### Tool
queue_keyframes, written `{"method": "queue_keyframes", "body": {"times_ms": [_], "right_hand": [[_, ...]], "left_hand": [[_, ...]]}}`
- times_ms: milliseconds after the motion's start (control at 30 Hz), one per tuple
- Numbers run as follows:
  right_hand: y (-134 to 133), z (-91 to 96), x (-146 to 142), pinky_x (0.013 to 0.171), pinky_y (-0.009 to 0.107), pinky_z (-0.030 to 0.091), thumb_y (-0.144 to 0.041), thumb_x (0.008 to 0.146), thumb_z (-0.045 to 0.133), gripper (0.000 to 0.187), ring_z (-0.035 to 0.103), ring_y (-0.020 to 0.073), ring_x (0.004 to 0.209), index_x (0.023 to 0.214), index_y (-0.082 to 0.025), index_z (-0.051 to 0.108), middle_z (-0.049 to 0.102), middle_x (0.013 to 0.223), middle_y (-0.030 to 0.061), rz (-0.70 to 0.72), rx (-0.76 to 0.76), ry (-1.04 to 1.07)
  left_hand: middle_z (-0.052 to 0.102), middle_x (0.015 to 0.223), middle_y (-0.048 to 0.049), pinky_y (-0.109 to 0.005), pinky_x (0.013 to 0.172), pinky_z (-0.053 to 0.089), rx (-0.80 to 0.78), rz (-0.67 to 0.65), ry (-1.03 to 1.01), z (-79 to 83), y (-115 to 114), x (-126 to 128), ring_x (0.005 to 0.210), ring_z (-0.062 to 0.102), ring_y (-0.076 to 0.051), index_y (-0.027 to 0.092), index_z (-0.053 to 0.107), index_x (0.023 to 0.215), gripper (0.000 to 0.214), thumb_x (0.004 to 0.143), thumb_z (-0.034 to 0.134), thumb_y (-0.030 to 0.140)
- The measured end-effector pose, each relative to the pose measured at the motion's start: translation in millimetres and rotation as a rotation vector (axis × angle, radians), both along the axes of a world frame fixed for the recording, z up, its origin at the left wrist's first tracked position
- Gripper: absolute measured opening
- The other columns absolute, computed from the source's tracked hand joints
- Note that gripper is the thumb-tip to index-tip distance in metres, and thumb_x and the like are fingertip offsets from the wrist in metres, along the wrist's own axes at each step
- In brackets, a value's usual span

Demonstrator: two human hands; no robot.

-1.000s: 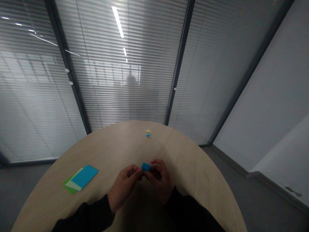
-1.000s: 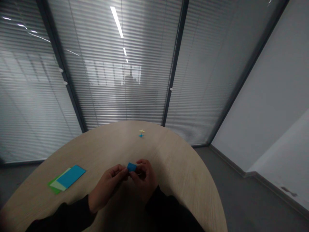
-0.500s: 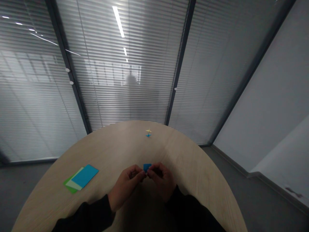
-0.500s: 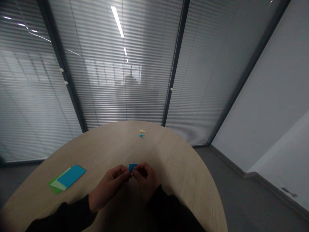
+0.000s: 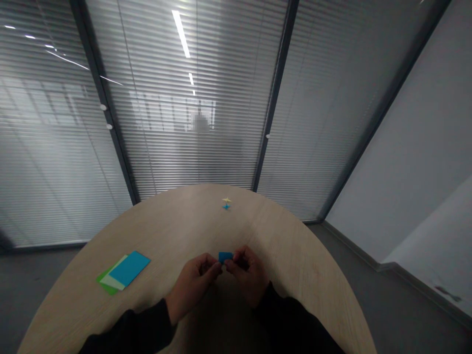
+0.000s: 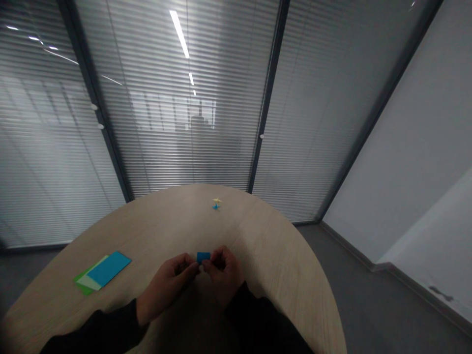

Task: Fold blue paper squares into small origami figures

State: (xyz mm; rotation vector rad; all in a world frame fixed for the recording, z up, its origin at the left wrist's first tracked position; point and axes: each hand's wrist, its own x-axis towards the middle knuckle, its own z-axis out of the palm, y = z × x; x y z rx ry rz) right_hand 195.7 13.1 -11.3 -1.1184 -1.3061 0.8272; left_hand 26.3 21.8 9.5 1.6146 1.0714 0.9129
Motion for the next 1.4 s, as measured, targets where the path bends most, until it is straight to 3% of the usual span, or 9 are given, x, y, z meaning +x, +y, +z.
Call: {"method": "queue_keyframes", "body": {"times_ms": [233, 367, 500, 633, 733, 933, 1133, 1400], "right_hand": [[-0.5, 2.1, -1.6, 0.054, 0.024, 0.044, -0.026, 0.075, 0.069, 0.028, 0.055, 0.0127, 0.056, 0.066, -0.022, 0.043, 0.054, 0.063, -0.0038, 0.030, 0.043, 0.040], [-0.9, 2.4, -2.3, 0.051, 0.023, 0.042, -0.026, 0.073, 0.070, 0.026, 0.052, 0.0114, 0.053, 0.069, -0.022, 0.044, 0.051, 0.060, -0.0059, 0.030, -0.008, 0.030], [-0.6, 2.9, -0.8, 0.052, 0.023, 0.043, -0.026, 0.072, 0.068, 0.024, 0.053, 0.0110, 0.053, 0.080, -0.022, 0.046, 0.053, 0.063, -0.0065, 0.138, -0.079, 0.070], [0.2, 1.9, 0.0, 0.053, 0.025, 0.046, -0.030, 0.072, 0.070, 0.037, 0.057, 0.0122, 0.054, 0.102, -0.021, 0.048, 0.059, 0.068, -0.0053, 0.250, -0.115, 0.141], [-0.5, -0.3, -2.6, 0.056, 0.026, 0.048, -0.031, 0.073, 0.072, 0.038, 0.060, 0.0134, 0.057, 0.103, -0.020, 0.052, 0.062, 0.071, -0.0029, 0.220, -0.137, 0.133], [-2.2, -7.9, -6.9, 0.062, 0.028, 0.052, -0.033, 0.080, 0.066, 0.018, 0.066, 0.0170, 0.071, 0.090, -0.020, 0.059, 0.067, 0.080, 0.0029, 0.096, -0.088, 0.042], [-3.1, -4.3, -8.4, 0.054, 0.026, 0.052, -0.041, 0.081, 0.067, 0.029, 0.064, 0.0154, 0.060, 0.099, -0.019, 0.059, 0.069, 0.077, 0.0034, 0.072, -0.055, 0.047], [-6.3, 1.5, -15.3, 0.056, 0.028, 0.055, -0.046, 0.084, 0.064, 0.031, 0.068, 0.0169, 0.059, 0.097, -0.019, 0.055, 0.071, 0.072, 0.0031, 0.103, -0.027, 0.076]], "left_hand": [[0.071, 0.086, -0.0081, -0.030, 0.069, 0.045, 0.027, -0.068, -0.055, 0.0, -1.7, 1.4, 0.078, 0.063, -0.022, 0.016, 0.067, 0.090, 0.028, 0.085, 0.061, 0.043], [0.068, 0.076, -0.0059, -0.028, 0.063, 0.043, 0.024, -0.029, -0.021, -0.6, -1.0, 0.4, 0.070, 0.059, -0.020, 0.016, 0.066, 0.082, 0.029, 0.086, 0.059, 0.044], [0.063, 0.070, -0.0037, -0.027, 0.059, 0.040, 0.018, -0.055, -0.029, -1.6, -0.9, -0.8, 0.064, 0.055, -0.018, 0.015, 0.064, 0.079, 0.030, 0.085, 0.059, 0.044], [0.059, 0.067, -0.0010, -0.026, 0.058, 0.038, 0.019, -0.033, -0.060, -3.3, -0.5, -1.1, 0.061, 0.052, -0.016, 0.016, 0.062, 0.077, 0.028, 0.085, 0.060, 0.042], [0.060, 0.068, -0.0007, -0.026, 0.059, 0.039, -0.015, -0.010, -0.110, -2.5, 0.5, -0.7, 0.063, 0.053, -0.016, 0.016, 0.063, 0.079, 0.028, 0.085, 0.061, 0.044], [0.062, 0.069, -0.0008, -0.027, 0.060, 0.041, -0.065, 0.013, -0.146, 0.7, 1.6, 0.6, 0.063, 0.055, -0.016, 0.016, 0.064, 0.082, 0.029, 0.083, 0.062, 0.045], [0.064, 0.068, -0.0017, -0.026, 0.060, 0.042, -0.097, 0.029, -0.220, -0.9, 1.3, 1.7, 0.063, 0.057, -0.016, 0.015, 0.066, 0.083, 0.029, 0.081, 0.066, 0.044], [0.073, 0.090, -0.0084, -0.033, 0.076, 0.050, -0.183, -0.020, -0.507, -2.9, -2.1, 3.1, 0.079, 0.066, -0.020, 0.015, 0.067, 0.094, 0.026, 0.077, 0.075, 0.032]]}}
